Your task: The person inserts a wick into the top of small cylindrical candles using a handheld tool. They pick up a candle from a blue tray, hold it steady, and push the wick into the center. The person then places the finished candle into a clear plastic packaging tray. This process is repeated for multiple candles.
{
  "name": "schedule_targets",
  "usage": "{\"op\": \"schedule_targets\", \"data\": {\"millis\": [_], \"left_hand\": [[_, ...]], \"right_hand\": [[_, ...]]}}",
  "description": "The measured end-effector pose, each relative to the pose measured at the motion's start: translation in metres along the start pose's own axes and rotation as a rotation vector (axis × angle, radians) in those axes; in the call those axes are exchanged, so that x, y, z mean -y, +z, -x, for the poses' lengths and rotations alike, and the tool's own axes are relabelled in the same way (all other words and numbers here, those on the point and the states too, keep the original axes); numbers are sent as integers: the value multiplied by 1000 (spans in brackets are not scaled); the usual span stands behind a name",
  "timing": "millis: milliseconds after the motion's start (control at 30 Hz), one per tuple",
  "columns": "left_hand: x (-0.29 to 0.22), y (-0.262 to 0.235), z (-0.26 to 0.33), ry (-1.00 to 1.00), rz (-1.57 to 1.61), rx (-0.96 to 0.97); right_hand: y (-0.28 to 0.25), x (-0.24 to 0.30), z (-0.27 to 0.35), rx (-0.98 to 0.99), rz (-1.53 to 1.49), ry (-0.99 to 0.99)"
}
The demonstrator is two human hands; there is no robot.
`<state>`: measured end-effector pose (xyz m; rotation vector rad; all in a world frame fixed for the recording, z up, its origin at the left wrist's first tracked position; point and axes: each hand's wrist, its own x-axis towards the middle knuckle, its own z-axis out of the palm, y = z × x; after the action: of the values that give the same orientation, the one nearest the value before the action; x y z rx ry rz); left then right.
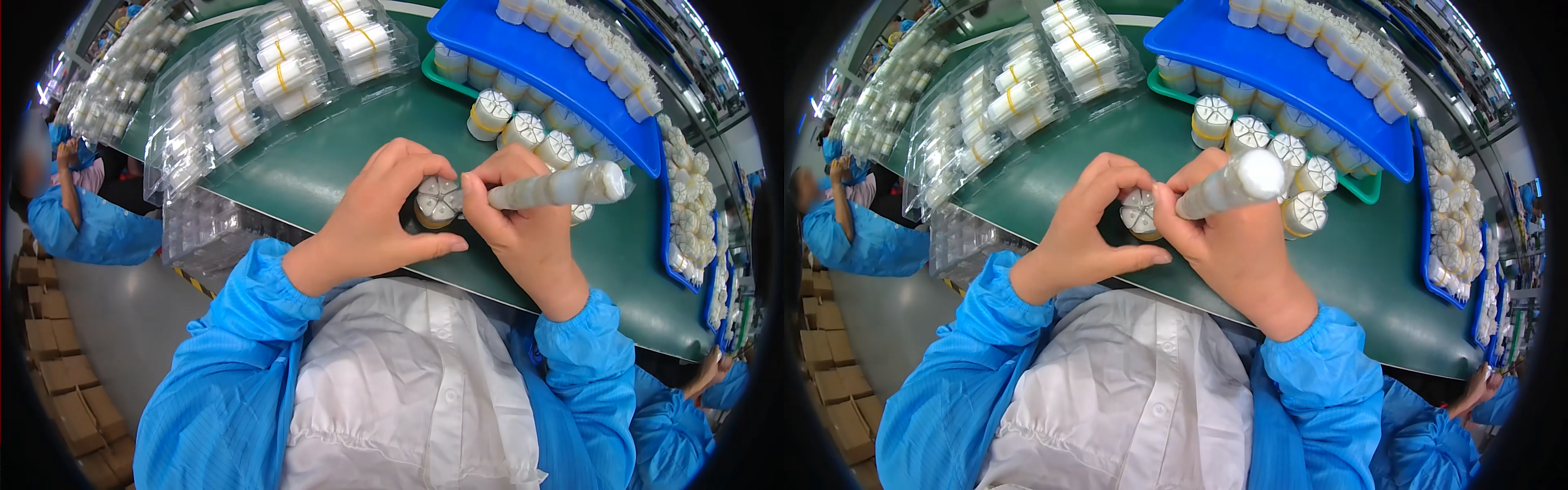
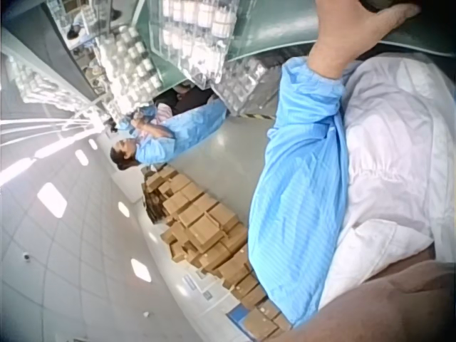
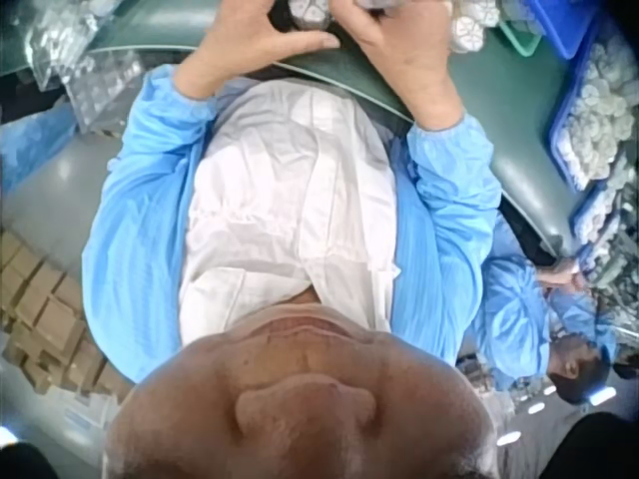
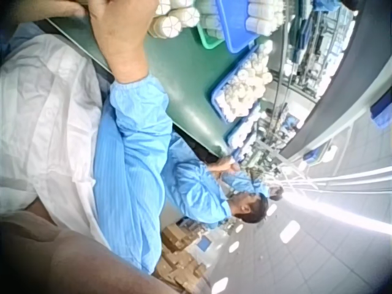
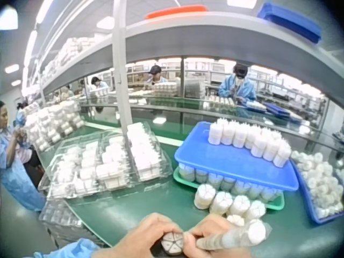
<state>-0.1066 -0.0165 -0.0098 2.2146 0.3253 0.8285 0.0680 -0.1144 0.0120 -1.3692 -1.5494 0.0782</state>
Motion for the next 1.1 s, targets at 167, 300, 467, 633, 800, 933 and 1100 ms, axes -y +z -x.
{"op": "schedule_targets", "data": {"millis": [167,300,467,633,800,933,1100], "left_hand": [[-2,2,3,-79,24,-32],[3,3,8,-84,190,-5],[2,1,7,-67,134,41],[-5,2,4,-85,-43,-19],[8,7,10,-58,198,-56],[6,4,10,-64,189,0],[-4,-2,4,-74,-61,21]], "right_hand": [[-6,4,-2,20,-62,123],[-8,2,-3,14,-19,75],[-4,7,-1,45,-70,155],[-3,2,1,19,-62,65],[-6,5,-2,-14,-53,78],[-4,6,0,36,-69,108],[0,4,0,35,-64,36]]}}
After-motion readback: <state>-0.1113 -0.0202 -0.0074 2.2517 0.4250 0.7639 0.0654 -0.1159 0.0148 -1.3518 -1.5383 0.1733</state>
